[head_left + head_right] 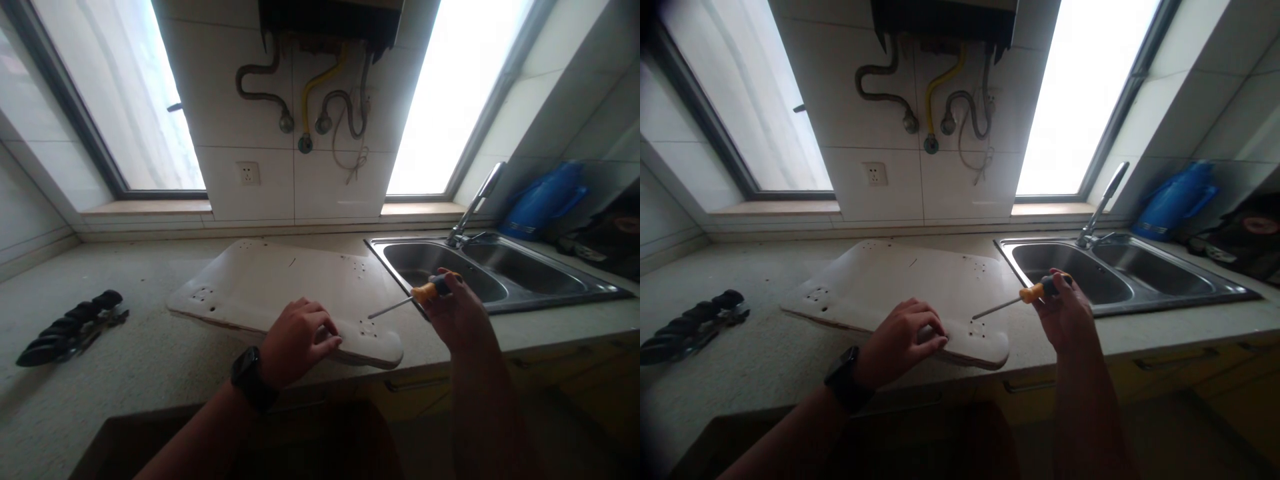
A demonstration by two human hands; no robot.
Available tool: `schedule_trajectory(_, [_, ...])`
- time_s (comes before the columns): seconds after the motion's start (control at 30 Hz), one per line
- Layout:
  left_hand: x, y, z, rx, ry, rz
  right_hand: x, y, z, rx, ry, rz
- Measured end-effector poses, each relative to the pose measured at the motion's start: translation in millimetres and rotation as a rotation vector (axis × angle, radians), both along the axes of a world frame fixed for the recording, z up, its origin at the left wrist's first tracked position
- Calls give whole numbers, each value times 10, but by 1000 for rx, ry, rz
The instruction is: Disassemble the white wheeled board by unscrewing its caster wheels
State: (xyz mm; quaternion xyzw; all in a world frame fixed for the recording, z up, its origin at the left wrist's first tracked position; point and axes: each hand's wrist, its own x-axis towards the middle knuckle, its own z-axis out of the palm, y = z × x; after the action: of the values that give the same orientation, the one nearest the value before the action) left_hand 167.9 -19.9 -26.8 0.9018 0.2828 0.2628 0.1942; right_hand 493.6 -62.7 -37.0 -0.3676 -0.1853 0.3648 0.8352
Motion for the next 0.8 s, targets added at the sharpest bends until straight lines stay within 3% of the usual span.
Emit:
schedule_trajectory(0.17, [-16, -16, -6, 12, 0, -49, 80, 112, -315, -19, 136, -60])
schedule_trajectory(0.27, [-20, -19, -12, 10, -16, -46, 80, 139, -467, -43, 212, 24])
schedule_trajectory(0.47, [19, -15, -20, 2, -66, -8, 2, 100, -641, -59, 303, 203])
schedule_trajectory(0.8, [90, -72, 15, -59, -130, 97, -10, 164, -913, -88, 230, 195])
